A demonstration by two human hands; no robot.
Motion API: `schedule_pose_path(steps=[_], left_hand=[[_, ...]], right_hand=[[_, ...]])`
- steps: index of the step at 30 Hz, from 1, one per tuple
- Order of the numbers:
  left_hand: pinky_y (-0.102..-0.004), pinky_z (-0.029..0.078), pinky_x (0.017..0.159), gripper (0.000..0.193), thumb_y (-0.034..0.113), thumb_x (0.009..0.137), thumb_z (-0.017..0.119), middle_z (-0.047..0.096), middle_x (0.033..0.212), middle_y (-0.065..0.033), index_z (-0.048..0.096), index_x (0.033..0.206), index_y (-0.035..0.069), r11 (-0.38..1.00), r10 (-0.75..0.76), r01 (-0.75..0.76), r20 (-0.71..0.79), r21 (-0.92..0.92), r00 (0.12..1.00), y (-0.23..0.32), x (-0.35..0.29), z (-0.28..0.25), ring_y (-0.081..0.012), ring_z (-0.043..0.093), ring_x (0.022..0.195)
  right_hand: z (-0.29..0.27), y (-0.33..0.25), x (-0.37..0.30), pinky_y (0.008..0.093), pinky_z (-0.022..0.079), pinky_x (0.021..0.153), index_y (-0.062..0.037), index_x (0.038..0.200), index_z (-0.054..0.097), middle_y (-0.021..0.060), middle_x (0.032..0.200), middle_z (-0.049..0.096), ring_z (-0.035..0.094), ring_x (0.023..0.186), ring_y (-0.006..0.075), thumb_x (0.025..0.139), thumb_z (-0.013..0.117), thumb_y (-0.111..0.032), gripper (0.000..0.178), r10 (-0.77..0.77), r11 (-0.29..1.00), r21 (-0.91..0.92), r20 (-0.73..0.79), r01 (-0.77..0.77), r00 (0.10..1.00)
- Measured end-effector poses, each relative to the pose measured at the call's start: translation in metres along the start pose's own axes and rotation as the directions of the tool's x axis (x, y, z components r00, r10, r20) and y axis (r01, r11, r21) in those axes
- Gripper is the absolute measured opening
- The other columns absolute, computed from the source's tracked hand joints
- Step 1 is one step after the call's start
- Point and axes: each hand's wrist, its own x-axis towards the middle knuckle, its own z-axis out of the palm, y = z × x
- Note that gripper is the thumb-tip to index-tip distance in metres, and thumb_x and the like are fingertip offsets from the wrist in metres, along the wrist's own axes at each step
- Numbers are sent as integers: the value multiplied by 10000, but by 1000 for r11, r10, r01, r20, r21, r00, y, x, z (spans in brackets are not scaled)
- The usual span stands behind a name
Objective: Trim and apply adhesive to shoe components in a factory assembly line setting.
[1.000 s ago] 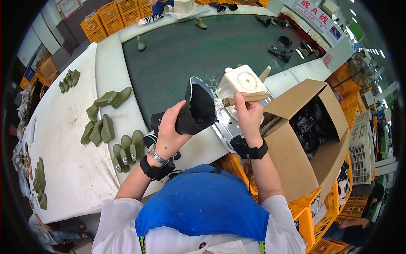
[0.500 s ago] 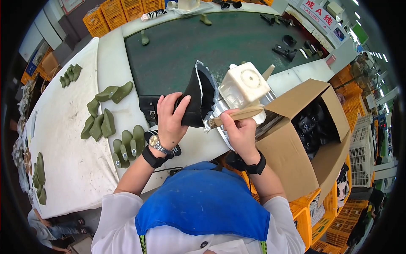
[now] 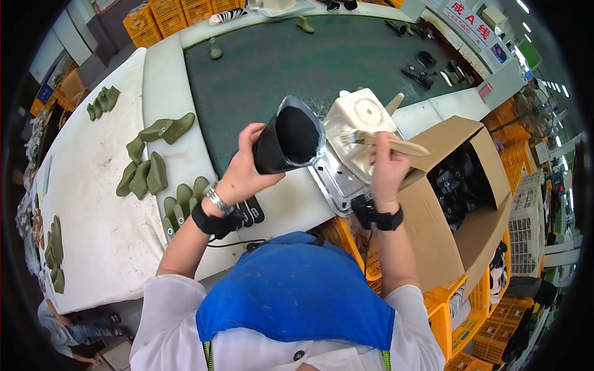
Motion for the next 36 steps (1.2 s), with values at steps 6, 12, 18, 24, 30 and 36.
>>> schedule_pose_path(steps=[6, 12, 18, 24, 30, 36], left_hand=[[-308, 370, 931, 807, 321, 638, 751, 495, 1170, -80, 335, 1273, 46, 645, -149, 504, 552, -575, 820, -56, 14, -46, -165, 488, 1053], [-416, 415, 898, 849, 512, 651, 684, 503, 1158, -186, 364, 1245, -3, 271, 141, 772, 817, -575, 559, -85, 10, -24, -279, 508, 1067], [-439, 478, 774, 637, 421, 735, 627, 563, 1014, -225, 458, 1148, -34, 271, 46, 788, 825, -553, 564, -122, -10, 8, -340, 577, 893], [-435, 481, 780, 703, 438, 692, 675, 559, 1031, -208, 444, 1162, -32, 317, -22, 788, 826, -528, 563, -87, -4, 1, -324, 577, 914], [-406, 453, 845, 879, 375, 522, 819, 537, 1111, -173, 425, 1204, -15, 399, 91, 736, 822, -548, 562, -66, 1, -11, -281, 556, 972], [-325, 380, 926, 904, 300, 468, 857, 512, 1177, -88, 437, 1215, 9, 636, 28, 584, 772, -504, 635, -64, 3, -18, -169, 474, 1074]], right_hand=[[-20, -32, 46, 157, 316, 434, -6, 917, 591, -25, 610, 492, 407, 488, 24, 881, 518, -229, 237, 119, 990, 69, 76, -125, 990], [7, -52, 51, 175, 381, 485, 7, 929, 601, 8, 662, 540, 463, 537, 43, 867, 533, -229, 253, 196, 977, -35, 526, -209, 828], [54, -70, 28, 181, 416, 492, -13, 893, 615, 17, 699, 585, 509, 581, 44, 838, 565, -188, 190, 129, 990, -62, 758, -127, 640], [59, -59, 19, 202, 418, 523, 12, 855, 606, 21, 675, 574, 513, 585, 65, 813, 582, -124, 144, -21, 944, -190, 782, 271, 623], [48, -64, 13, 266, 406, 474, 29, 758, 603, 98, 569, 570, 542, 502, 151, 795, 572, -160, 195, 26, 941, -260, 698, 219, 716], [32, -70, 16, 210, 374, 479, 41, 812, 596, 6, 632, 546, 476, 560, 40, 808, 567, -144, 187, 271, 908, -418, 640, 29, 719]])
